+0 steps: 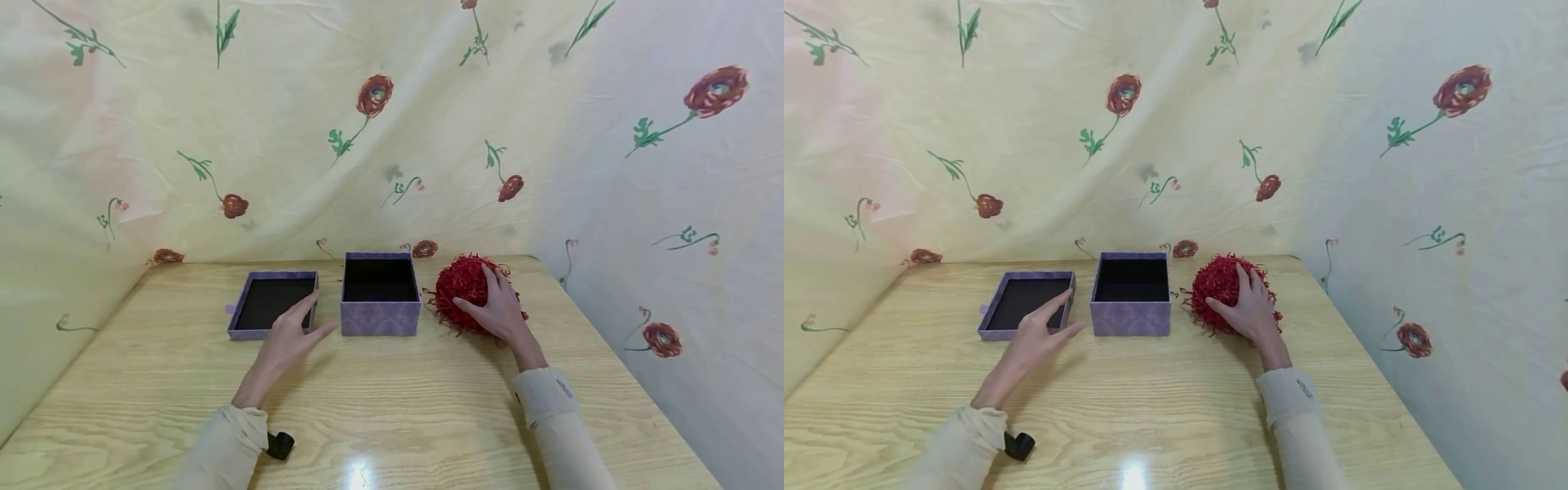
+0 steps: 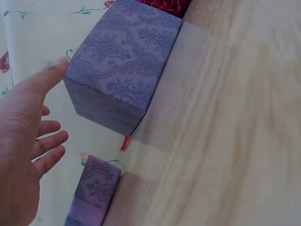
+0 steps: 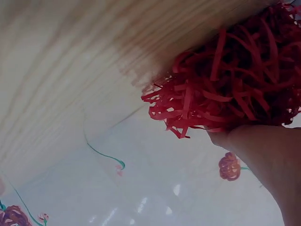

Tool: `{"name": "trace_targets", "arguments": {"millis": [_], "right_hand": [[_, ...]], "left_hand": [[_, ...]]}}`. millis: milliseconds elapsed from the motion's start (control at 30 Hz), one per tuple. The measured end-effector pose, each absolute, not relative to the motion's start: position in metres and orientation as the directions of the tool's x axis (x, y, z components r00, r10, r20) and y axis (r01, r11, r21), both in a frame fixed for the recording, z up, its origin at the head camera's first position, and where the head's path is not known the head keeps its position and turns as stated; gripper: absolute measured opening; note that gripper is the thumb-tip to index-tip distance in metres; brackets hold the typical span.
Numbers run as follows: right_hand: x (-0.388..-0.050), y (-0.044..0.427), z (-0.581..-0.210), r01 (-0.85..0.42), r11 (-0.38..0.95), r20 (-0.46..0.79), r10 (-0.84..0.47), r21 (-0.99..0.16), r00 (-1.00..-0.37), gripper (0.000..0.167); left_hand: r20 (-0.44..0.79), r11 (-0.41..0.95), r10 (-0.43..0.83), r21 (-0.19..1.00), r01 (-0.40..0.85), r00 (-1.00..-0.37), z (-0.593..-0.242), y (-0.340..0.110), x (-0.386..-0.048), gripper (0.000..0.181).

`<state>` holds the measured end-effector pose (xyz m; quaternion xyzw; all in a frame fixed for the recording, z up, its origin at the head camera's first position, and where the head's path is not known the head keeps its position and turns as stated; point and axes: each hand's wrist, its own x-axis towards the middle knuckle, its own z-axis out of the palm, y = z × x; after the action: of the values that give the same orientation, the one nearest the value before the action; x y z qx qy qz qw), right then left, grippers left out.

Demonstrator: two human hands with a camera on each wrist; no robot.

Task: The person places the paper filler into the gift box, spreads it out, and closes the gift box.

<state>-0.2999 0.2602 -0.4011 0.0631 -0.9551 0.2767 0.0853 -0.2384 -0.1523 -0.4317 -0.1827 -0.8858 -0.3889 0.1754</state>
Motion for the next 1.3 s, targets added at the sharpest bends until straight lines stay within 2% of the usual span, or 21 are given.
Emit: {"name": "trace_targets", "arguments": {"millis": [233,467,767,1300], "right_hand": [[-0.307,0.263,-0.403,-0.119,0.843,0.153,-0.045,-0.524,-0.987,0.108],[-0.311,0.263,-0.404,-0.079,0.83,0.073,-0.047,-0.552,-0.996,0.111],[-0.316,0.264,-0.407,-0.087,0.83,0.078,-0.053,-0.55,-0.996,0.114],[-0.318,0.265,-0.406,-0.045,0.828,0.015,-0.044,-0.56,-0.999,0.107]], "left_hand": [[0.458,0.562,0.132,0.696,0.447,-0.879,-0.437,-0.145,-0.248,0.074],[0.454,0.542,0.145,0.707,0.454,-0.879,-0.437,-0.138,-0.256,0.075],[0.387,0.499,0.145,0.766,0.405,-0.91,-0.434,-0.132,-0.261,0.079],[0.362,0.435,0.169,0.807,0.399,-0.917,-0.434,-0.126,-0.269,0.077]]}}
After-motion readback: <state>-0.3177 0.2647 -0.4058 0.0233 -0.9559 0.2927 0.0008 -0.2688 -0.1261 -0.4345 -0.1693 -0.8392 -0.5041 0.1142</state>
